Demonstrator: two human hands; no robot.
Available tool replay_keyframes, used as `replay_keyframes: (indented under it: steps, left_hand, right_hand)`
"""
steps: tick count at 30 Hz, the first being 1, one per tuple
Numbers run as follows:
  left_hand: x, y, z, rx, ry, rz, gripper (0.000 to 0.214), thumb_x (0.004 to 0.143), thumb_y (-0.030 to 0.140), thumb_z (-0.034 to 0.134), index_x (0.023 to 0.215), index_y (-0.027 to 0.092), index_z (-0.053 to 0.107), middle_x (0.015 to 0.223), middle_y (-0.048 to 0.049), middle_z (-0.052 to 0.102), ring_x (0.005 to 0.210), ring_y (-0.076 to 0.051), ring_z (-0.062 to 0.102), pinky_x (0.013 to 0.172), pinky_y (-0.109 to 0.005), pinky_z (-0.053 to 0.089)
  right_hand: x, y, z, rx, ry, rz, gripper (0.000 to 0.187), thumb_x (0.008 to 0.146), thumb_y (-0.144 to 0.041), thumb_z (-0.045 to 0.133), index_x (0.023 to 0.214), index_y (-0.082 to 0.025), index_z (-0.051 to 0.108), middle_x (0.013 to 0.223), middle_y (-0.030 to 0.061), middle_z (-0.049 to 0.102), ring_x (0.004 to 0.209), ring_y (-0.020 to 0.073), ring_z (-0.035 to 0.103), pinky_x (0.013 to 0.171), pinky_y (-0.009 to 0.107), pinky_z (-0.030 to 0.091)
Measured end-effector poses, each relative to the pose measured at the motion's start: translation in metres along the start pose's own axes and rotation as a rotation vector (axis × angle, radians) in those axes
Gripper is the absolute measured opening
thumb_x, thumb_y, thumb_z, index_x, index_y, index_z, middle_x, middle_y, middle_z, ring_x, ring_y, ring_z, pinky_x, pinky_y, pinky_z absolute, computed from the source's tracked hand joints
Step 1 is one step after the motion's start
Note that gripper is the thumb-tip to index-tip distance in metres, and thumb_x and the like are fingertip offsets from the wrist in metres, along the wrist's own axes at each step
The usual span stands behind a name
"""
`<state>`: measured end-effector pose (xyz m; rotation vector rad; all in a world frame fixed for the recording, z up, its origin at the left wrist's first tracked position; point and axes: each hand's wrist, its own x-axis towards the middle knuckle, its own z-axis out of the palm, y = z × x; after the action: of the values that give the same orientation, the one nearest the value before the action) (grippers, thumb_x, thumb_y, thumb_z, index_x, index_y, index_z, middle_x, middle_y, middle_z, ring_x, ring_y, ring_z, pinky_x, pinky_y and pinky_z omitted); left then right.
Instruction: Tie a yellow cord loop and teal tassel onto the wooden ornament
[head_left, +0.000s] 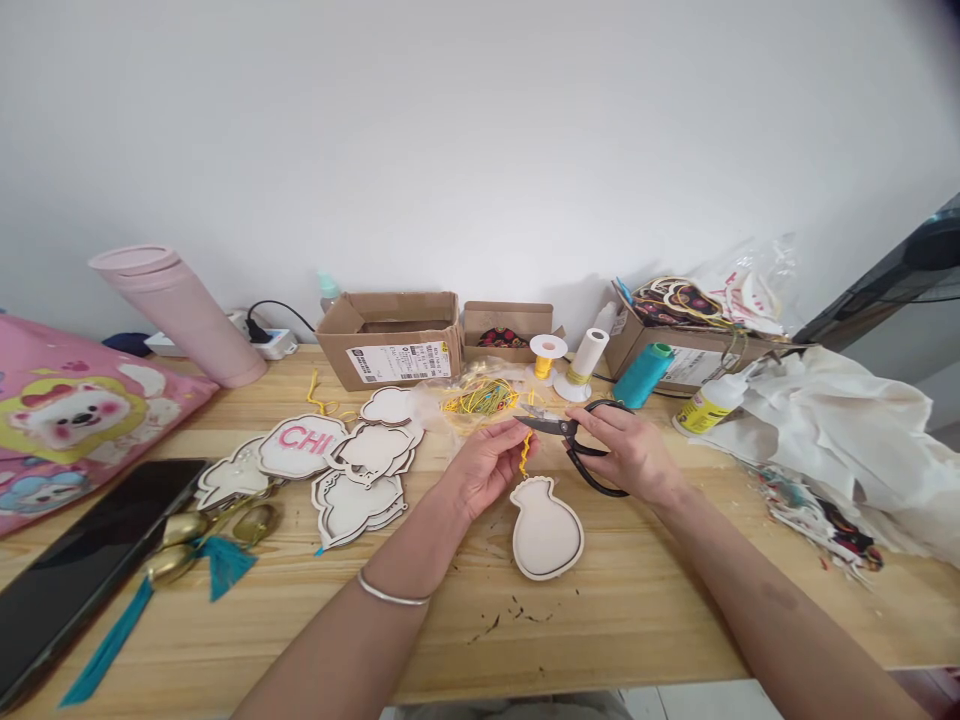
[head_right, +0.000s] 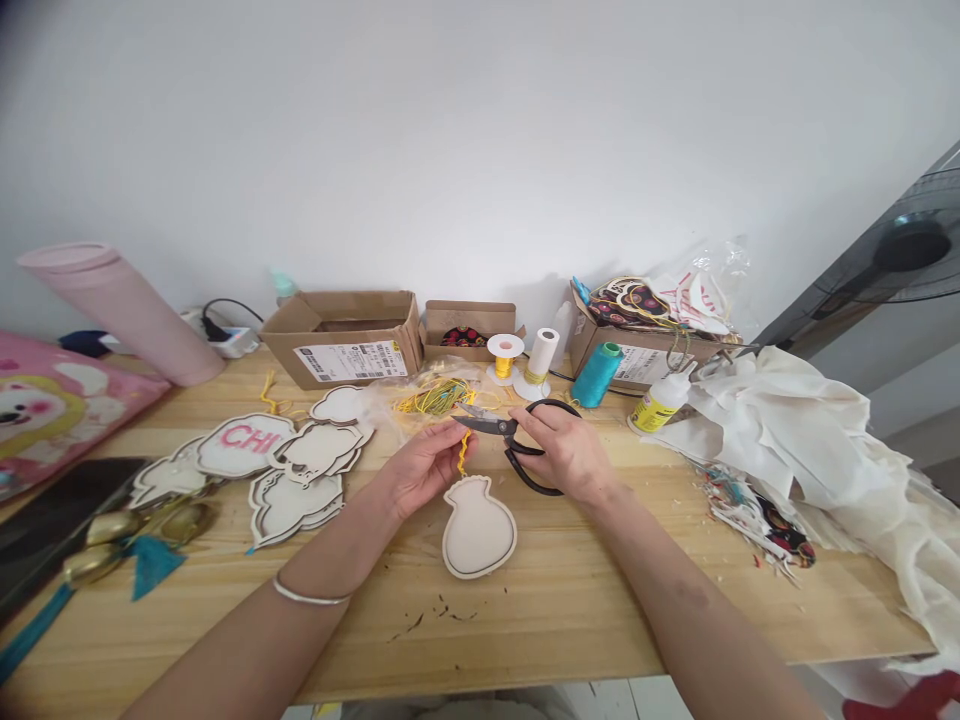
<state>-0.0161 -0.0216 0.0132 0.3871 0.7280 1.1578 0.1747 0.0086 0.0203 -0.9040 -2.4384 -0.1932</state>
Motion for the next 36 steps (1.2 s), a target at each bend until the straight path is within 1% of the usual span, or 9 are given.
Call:
replay_keyframes:
  steps: [7,9,12,14,16,19,22,30,36]
  left_hand:
    - [-0.001,0.0,0.001,-0.018,0.018,-0.003,0.009,0.068,0.001,0.058,0.064,0.008,0.062,0.057,-0.0003,0.058,0.052,-0.005,0.057,0.053,-0.012,0.05]
    - [-0.001,0.0,0.002,-0.034,0.029,0.001,0.009,0.069,0.001,0.058,0.065,0.008,0.062,0.057,0.0003,0.058,0.052,-0.005,0.057,0.053,-0.013,0.051]
    - [-0.001,0.001,0.002,-0.038,0.034,0.011,0.008,0.071,0.003,0.057,0.068,0.009,0.061,0.056,0.0005,0.057,0.052,-0.005,0.057,0.052,-0.012,0.05]
    - [-0.001,0.001,0.001,-0.033,0.037,0.007,0.006,0.072,0.005,0.057,0.069,0.009,0.061,0.056,0.0,0.057,0.051,-0.005,0.057,0.051,-0.012,0.05]
    - [-0.001,0.001,0.001,-0.036,0.043,-0.002,0.005,0.071,0.006,0.058,0.068,0.009,0.06,0.056,-0.0002,0.057,0.05,-0.006,0.057,0.05,-0.012,0.05]
    - [-0.001,0.001,0.001,-0.05,0.028,-0.006,0.007,0.072,0.007,0.057,0.066,0.009,0.059,0.055,-0.0005,0.057,0.049,-0.006,0.056,0.048,-0.012,0.049]
    - [0.0,0.001,0.0,-0.065,-0.013,-0.006,0.011,0.074,0.007,0.054,0.064,0.008,0.058,0.055,-0.0016,0.058,0.049,-0.006,0.056,0.046,-0.012,0.048]
    - [0.0,0.002,0.0,-0.096,0.004,-0.03,0.015,0.077,0.004,0.049,0.066,0.007,0.059,0.055,-0.0017,0.057,0.049,-0.006,0.056,0.046,-0.012,0.049]
    - [-0.001,0.002,0.001,-0.094,0.003,-0.025,0.016,0.078,0.004,0.048,0.066,0.007,0.058,0.055,-0.0014,0.056,0.048,-0.006,0.055,0.046,-0.013,0.049]
  right_hand:
    - [-0.001,0.001,-0.002,0.05,-0.017,0.018,0.03,0.079,-0.03,0.047,0.104,-0.016,0.059,0.071,0.0064,0.058,0.063,0.0152,0.053,0.052,0.024,0.04]
    - [-0.002,0.002,0.0,0.134,-0.005,0.083,0.029,0.079,-0.032,0.049,0.1,-0.016,0.06,0.065,0.0039,0.055,0.058,0.0135,0.05,0.051,0.023,0.039]
    - [-0.003,0.003,0.002,0.278,0.11,0.262,0.026,0.077,-0.034,0.053,0.094,-0.016,0.06,0.061,0.0007,0.052,0.054,0.0114,0.047,0.051,0.022,0.038]
    - [-0.002,0.001,0.0,0.33,0.174,0.319,0.027,0.075,-0.035,0.056,0.094,-0.016,0.059,0.062,0.0002,0.052,0.054,0.0113,0.047,0.05,0.022,0.038]
    - [-0.001,-0.002,-0.003,0.328,0.16,0.275,0.03,0.073,-0.036,0.058,0.096,-0.016,0.058,0.063,0.0,0.051,0.054,0.0114,0.047,0.049,0.022,0.038]
    - [0.001,-0.007,-0.007,0.255,0.071,0.159,0.031,0.073,-0.035,0.058,0.098,-0.016,0.057,0.068,0.0024,0.053,0.06,0.0131,0.05,0.051,0.023,0.04]
    - [0.0,-0.008,-0.005,0.159,0.029,0.122,0.03,0.075,-0.033,0.055,0.1,-0.016,0.056,0.077,0.0055,0.056,0.068,0.0153,0.053,0.056,0.024,0.043]
    - [-0.002,-0.002,0.001,-0.016,0.083,0.022,0.03,0.078,-0.033,0.053,0.103,-0.016,0.056,0.075,0.0052,0.058,0.067,0.0146,0.054,0.055,0.023,0.042]
    - [-0.003,-0.001,0.002,-0.021,0.059,0.013,0.03,0.079,-0.033,0.052,0.103,-0.015,0.056,0.074,0.0049,0.059,0.063,0.0134,0.055,0.052,0.022,0.041]
